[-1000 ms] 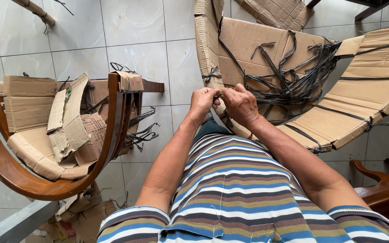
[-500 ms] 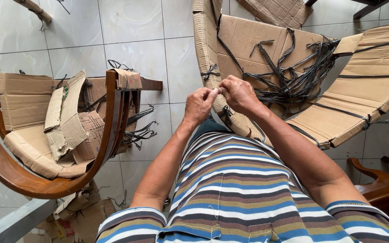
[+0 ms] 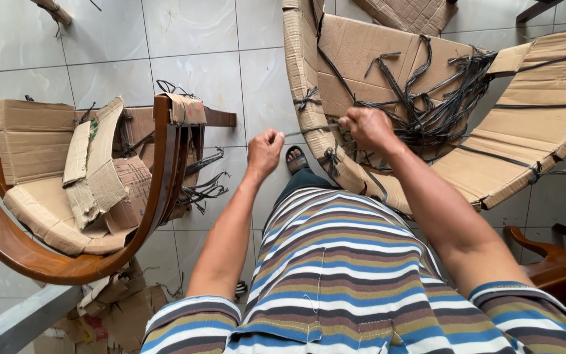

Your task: Securing cardboard padding to a wooden chair frame using plastic ties by threading them through holes with a hook tool and tying them.

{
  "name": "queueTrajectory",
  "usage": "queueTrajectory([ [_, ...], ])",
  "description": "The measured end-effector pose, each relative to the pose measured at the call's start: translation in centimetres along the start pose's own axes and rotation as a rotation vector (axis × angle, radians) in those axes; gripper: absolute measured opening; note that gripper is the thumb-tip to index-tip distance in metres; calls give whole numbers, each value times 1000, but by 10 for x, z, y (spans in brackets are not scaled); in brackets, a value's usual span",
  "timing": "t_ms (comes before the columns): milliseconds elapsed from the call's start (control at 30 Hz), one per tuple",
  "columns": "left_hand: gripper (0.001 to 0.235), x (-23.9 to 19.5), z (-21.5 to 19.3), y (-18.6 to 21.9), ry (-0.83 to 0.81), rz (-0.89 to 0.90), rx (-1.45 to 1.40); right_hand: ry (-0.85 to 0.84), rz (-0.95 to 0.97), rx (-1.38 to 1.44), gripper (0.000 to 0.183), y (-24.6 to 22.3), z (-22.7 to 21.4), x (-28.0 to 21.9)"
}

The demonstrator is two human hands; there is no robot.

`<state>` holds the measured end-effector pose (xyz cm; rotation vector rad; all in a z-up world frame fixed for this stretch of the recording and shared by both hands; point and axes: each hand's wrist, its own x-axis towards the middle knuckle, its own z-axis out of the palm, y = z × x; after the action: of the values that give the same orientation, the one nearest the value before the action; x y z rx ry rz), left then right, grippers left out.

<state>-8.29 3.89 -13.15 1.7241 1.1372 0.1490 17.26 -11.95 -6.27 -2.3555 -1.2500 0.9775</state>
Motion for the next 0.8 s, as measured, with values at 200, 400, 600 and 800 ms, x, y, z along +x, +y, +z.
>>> queueTrajectory([
  [200,26,-39,-22,103,-15,-132,-522,106,187,229,25,27,11,-17],
  [400,20,-1,28,89,-155,-4,-634,233,22,487,27,48,-10,-43],
  [600,22,16,36,78,-290,171,-183,282,-252,439,22,-45,-54,-49],
  [800,14,29,32,66,-205,186,-139,298,-243,803,24,-97,-60,-28],
])
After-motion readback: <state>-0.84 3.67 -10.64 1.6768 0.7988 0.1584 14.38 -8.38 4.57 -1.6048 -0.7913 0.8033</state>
